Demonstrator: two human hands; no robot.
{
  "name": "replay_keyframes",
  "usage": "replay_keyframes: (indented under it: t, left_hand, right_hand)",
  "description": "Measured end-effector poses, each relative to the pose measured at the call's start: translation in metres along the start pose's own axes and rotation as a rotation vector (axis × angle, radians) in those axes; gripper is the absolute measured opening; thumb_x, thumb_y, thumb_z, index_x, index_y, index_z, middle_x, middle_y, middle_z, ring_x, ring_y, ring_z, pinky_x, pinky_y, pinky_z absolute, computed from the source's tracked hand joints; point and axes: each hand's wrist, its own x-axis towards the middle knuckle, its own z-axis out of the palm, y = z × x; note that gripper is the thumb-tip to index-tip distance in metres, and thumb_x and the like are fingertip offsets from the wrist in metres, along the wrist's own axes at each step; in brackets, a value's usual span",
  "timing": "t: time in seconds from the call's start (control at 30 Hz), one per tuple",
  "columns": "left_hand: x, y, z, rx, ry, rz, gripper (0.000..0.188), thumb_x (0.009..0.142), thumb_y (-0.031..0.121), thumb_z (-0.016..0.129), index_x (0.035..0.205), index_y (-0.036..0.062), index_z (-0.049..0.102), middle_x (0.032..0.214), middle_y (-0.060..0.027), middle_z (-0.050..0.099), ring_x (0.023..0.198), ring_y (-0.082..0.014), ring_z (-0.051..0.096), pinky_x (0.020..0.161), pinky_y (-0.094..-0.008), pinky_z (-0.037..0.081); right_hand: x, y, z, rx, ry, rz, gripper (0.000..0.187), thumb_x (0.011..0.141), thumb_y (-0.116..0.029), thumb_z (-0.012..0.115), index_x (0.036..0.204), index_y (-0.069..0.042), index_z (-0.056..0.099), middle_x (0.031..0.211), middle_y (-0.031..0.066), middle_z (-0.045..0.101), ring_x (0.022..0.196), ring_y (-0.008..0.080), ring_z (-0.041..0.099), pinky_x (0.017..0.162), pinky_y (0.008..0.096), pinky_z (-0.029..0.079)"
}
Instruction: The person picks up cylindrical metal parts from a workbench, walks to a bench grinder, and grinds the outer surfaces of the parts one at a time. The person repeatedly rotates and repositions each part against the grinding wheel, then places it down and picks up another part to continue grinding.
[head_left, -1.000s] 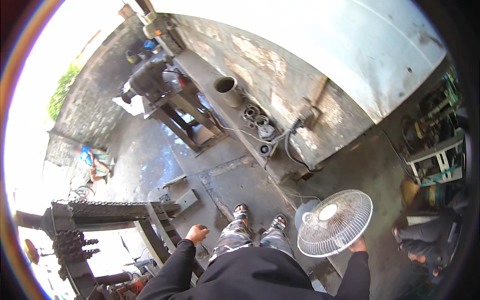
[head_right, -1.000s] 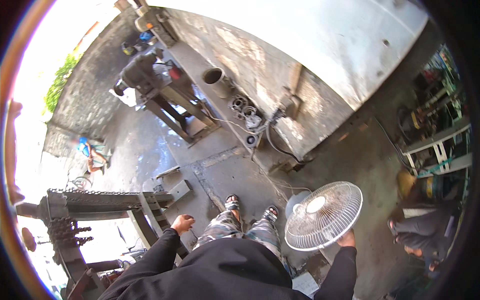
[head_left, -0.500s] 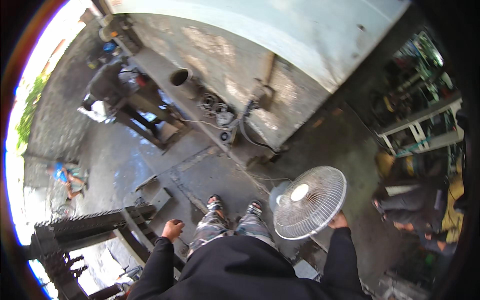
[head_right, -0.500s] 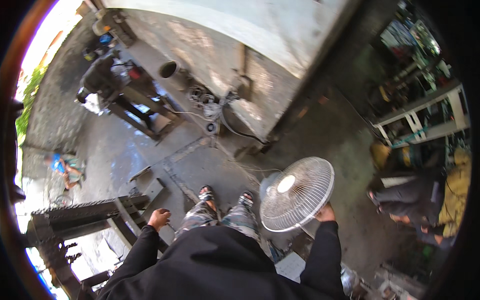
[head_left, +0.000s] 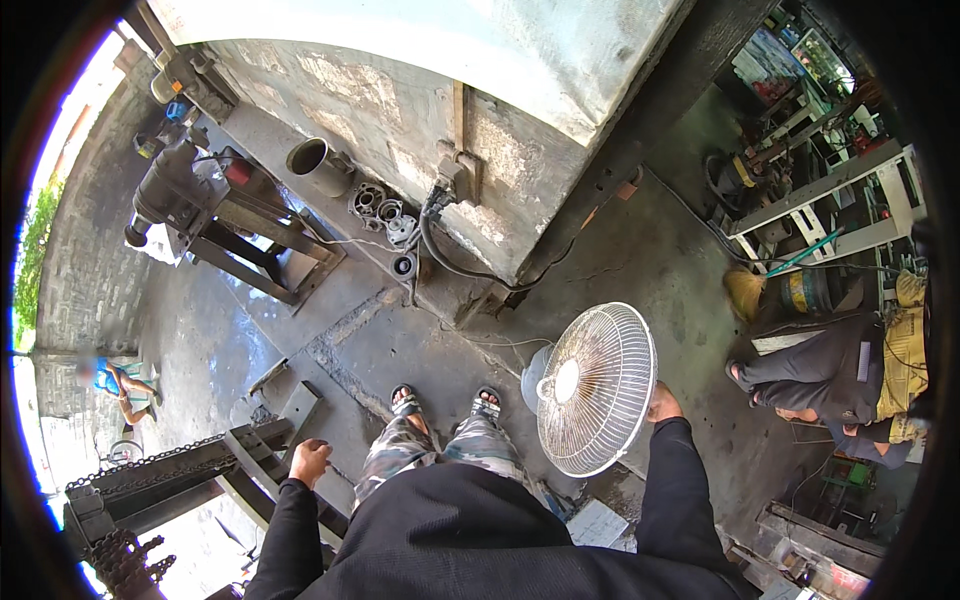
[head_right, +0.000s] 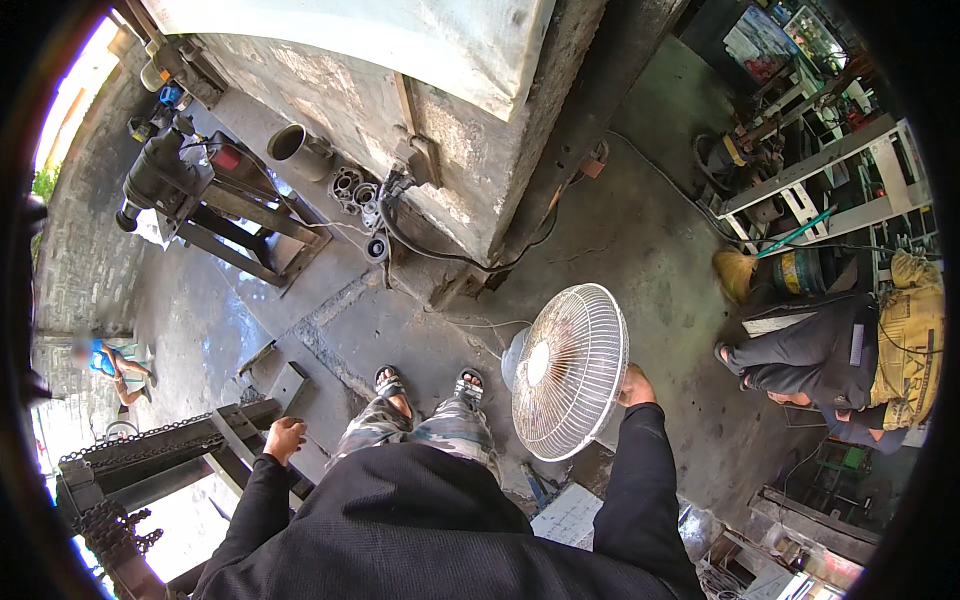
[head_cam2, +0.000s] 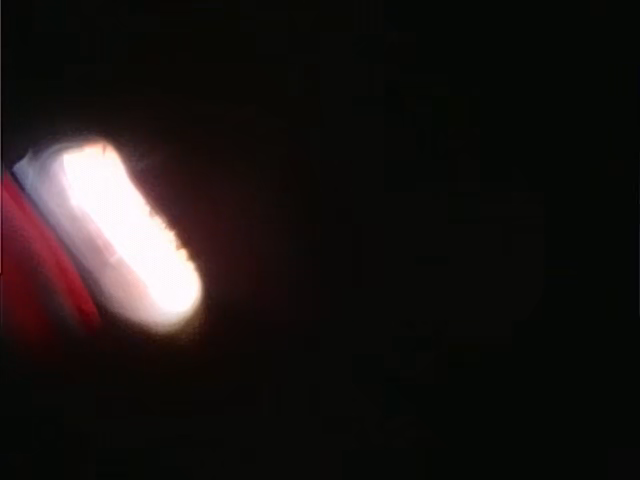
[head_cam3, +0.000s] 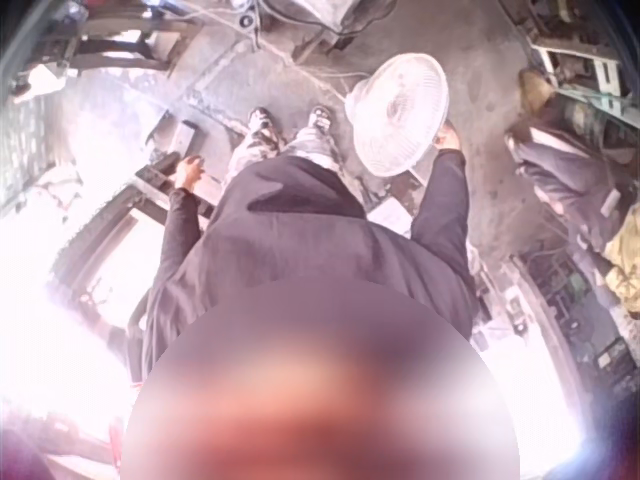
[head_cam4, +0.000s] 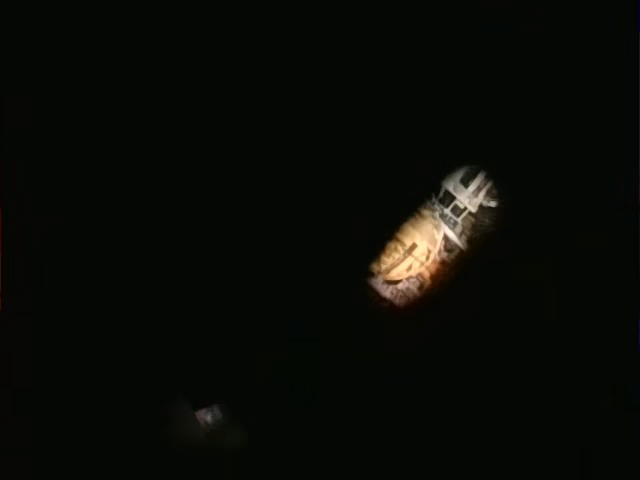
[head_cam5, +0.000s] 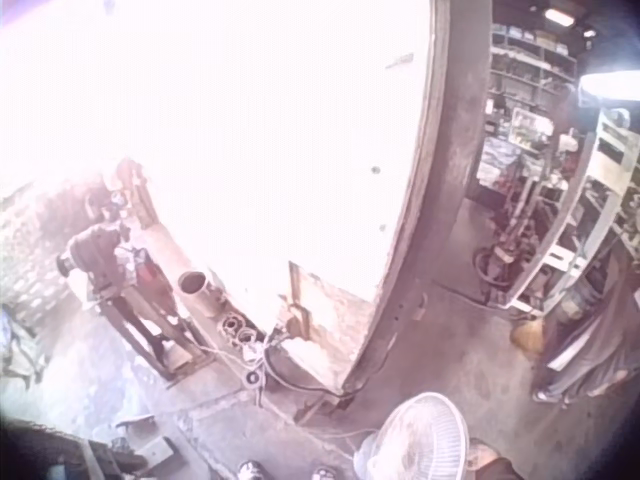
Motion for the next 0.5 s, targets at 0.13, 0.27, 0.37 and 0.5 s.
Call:
replay_keyframes:
  t: [0.13, 0.27, 0.37, 0.5]
  left_hand:
    - [-0.002, 0.002, 0.015, -0.019, -0.054, -0.021, 0.032, 0.094, 0.020, 0.065, 0.117, -0.0003, 0.071, 0.098, -0.0090, 0.074, 0.076, -0.0204, 0.071, 0.062, -0.0357, 0.055]
    - [-0.004, -0.001, 0.031, -0.035, -0.045, -0.022, 0.035, 0.091, 0.019, 0.071, 0.115, -0.0062, 0.073, 0.094, -0.0128, 0.076, 0.072, -0.0208, 0.070, 0.062, -0.0349, 0.055]
    - [-0.005, -0.004, 0.032, -0.036, -0.045, 0.012, 0.035, 0.091, 0.020, 0.071, 0.113, -0.0069, 0.073, 0.094, -0.0134, 0.076, 0.073, -0.0213, 0.071, 0.064, -0.0351, 0.055]
    - [-0.004, -0.006, 0.024, -0.038, -0.025, 0.005, 0.035, 0.091, 0.020, 0.071, 0.112, -0.0072, 0.073, 0.094, -0.0134, 0.077, 0.074, -0.0220, 0.071, 0.066, -0.0357, 0.056]
  right_hand:
    - [0.002, 0.010, -0.012, 0.035, 0.005, -0.027, 0.028, 0.096, -0.018, 0.067, 0.114, 0.003, 0.071, 0.102, 0.0135, 0.076, 0.084, 0.0225, 0.075, 0.068, 0.0395, 0.061]
    - [0.005, 0.015, -0.014, 0.133, 0.017, -0.007, 0.028, 0.097, -0.018, 0.065, 0.115, 0.003, 0.071, 0.103, 0.0139, 0.076, 0.086, 0.0231, 0.075, 0.068, 0.0400, 0.061]
    - [0.010, 0.018, -0.018, 0.191, 0.022, -0.003, 0.029, 0.098, -0.019, 0.063, 0.115, 0.003, 0.071, 0.103, 0.0141, 0.076, 0.087, 0.0235, 0.075, 0.068, 0.0404, 0.061]
    - [0.023, 0.026, -0.031, 0.100, 0.115, -0.006, 0.031, 0.101, -0.021, 0.056, 0.117, 0.001, 0.070, 0.102, 0.0133, 0.076, 0.085, 0.0240, 0.074, 0.071, 0.0430, 0.061]
